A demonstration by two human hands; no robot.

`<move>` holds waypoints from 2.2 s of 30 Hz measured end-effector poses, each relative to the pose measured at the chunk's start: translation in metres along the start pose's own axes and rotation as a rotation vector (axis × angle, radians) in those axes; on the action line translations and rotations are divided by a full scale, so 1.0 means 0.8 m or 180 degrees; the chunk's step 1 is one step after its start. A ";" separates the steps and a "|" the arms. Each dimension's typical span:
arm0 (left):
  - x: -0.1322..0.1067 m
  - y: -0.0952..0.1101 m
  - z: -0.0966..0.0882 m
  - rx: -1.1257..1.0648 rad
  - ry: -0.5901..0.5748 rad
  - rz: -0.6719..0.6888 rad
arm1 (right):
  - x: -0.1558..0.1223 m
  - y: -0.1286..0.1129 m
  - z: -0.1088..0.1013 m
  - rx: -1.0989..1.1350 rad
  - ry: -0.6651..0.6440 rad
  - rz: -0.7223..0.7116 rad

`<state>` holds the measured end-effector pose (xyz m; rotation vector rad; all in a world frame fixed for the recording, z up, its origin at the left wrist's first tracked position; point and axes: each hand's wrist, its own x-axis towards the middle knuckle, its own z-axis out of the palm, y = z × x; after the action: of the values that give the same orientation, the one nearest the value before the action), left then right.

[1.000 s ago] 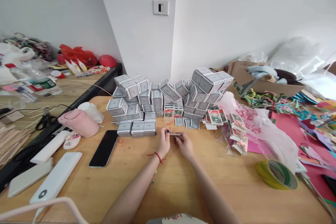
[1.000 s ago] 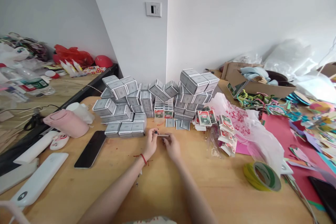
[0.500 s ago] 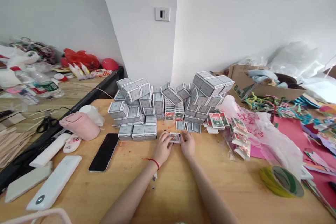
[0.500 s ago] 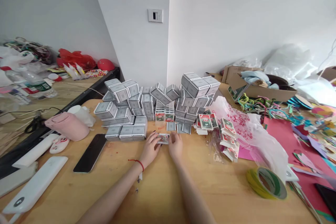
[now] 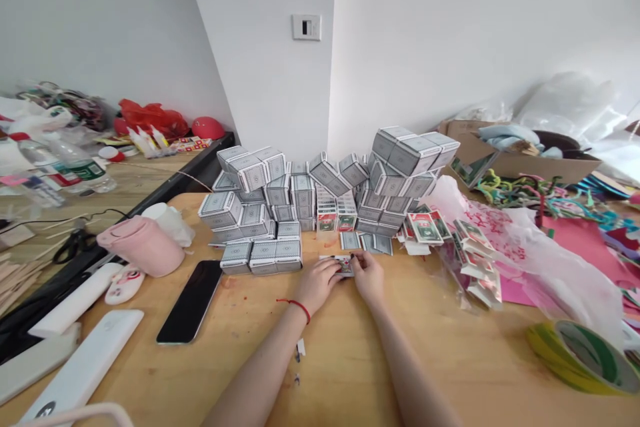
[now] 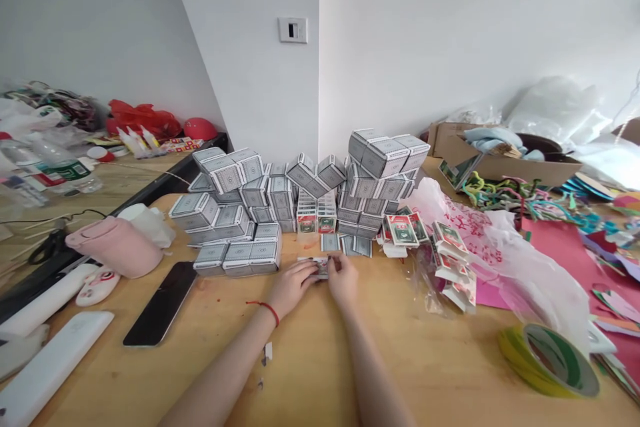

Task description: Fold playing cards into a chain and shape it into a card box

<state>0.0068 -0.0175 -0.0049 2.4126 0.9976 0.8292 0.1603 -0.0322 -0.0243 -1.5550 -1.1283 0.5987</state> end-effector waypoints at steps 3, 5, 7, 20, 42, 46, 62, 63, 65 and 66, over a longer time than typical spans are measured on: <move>0.001 -0.001 -0.001 0.0003 0.0058 0.0038 | -0.001 -0.003 -0.002 0.0039 0.0197 0.0027; 0.000 -0.002 -0.001 0.0080 0.0124 -0.0032 | -0.001 -0.005 -0.004 -0.0017 0.0533 0.0079; -0.001 -0.004 -0.001 0.0154 0.0214 -0.0116 | -0.002 -0.007 -0.007 -0.0063 0.0633 0.0057; 0.000 -0.005 -0.006 -0.0797 0.1655 -0.1101 | -0.007 -0.010 -0.004 -0.0975 -0.1050 -0.1355; 0.003 -0.002 -0.005 -0.1009 0.1297 -0.1128 | -0.008 -0.019 -0.008 -0.1008 -0.1015 -0.1554; 0.004 -0.001 -0.006 -0.1048 0.1387 -0.1192 | -0.008 -0.020 -0.011 -0.1131 -0.1104 -0.1678; 0.006 -0.012 0.004 -0.1244 0.1013 -0.1182 | -0.001 -0.016 -0.008 -0.1552 -0.1025 -0.1155; 0.006 -0.012 0.004 -0.1246 0.0992 -0.1183 | 0.000 -0.016 -0.007 -0.1559 -0.1031 -0.1076; 0.006 -0.010 0.004 -0.1255 0.0964 -0.1186 | 0.002 -0.015 -0.006 -0.1597 -0.1047 -0.0905; 0.006 -0.010 0.003 -0.1259 0.0956 -0.1187 | 0.003 -0.014 -0.005 -0.1632 -0.1053 -0.0830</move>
<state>0.0072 -0.0094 -0.0095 1.7364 1.2116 1.1413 0.1608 -0.0326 -0.0120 -1.7292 -1.8118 0.4148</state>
